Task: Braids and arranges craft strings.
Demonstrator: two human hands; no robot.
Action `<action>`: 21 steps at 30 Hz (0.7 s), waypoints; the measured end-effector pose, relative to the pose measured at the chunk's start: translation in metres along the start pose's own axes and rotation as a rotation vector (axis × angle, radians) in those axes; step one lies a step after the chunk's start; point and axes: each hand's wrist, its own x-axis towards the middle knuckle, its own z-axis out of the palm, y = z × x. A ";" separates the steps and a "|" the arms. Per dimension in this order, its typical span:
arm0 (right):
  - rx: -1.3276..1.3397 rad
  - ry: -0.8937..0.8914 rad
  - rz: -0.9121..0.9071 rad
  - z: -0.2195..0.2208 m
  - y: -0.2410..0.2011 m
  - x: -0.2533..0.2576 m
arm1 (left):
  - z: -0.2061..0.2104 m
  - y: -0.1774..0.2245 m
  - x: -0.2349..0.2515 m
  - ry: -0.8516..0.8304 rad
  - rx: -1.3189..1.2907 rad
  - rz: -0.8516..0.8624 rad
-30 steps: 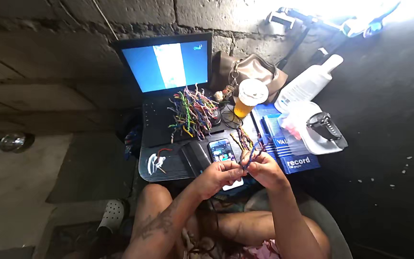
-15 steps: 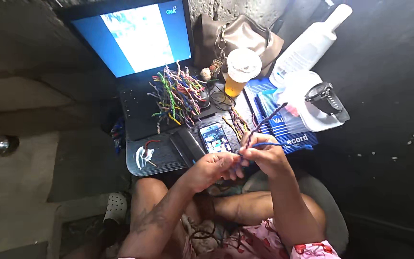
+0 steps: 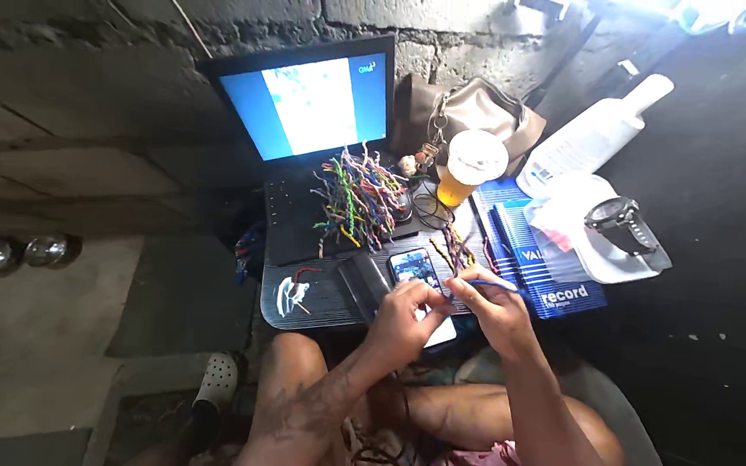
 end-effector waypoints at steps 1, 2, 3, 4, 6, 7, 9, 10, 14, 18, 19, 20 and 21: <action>0.103 -0.105 0.042 -0.006 0.000 0.000 | -0.001 0.002 0.000 -0.112 -0.208 -0.128; 0.217 -0.226 0.069 -0.014 0.003 0.001 | -0.003 0.003 0.001 -0.217 -0.406 -0.238; 0.316 -0.350 0.067 -0.021 0.008 0.004 | -0.004 0.003 0.001 -0.315 -0.574 -0.318; 0.402 -0.438 0.046 -0.026 0.012 0.005 | -0.006 0.001 0.002 -0.405 -0.696 -0.371; 0.495 -0.520 -0.021 -0.030 0.018 0.008 | -0.005 -0.005 0.001 -0.540 -0.856 -0.421; 0.486 -0.516 -0.058 -0.030 0.019 0.009 | -0.004 -0.007 0.001 -0.573 -0.909 -0.436; 0.383 -0.375 -0.089 -0.024 0.017 0.007 | -0.002 -0.006 0.001 -0.524 -0.899 -0.415; 0.329 -0.268 -0.077 -0.019 0.015 0.005 | -0.001 -0.005 0.001 -0.450 -0.793 -0.353; 0.172 0.034 -0.005 0.000 0.009 0.001 | 0.002 -0.005 0.001 -0.061 -0.005 0.060; 0.176 -0.031 0.023 -0.002 0.007 0.000 | -0.009 -0.003 0.003 -0.307 -0.302 -0.149; 0.199 -0.081 0.031 -0.004 0.007 -0.001 | -0.011 -0.004 0.004 -0.395 -0.451 -0.224; 0.229 -0.132 0.037 -0.006 0.008 -0.001 | -0.012 -0.005 0.004 -0.450 -0.573 -0.276; 0.260 -0.170 0.038 -0.006 0.008 -0.002 | -0.012 -0.007 0.004 -0.481 -0.656 -0.302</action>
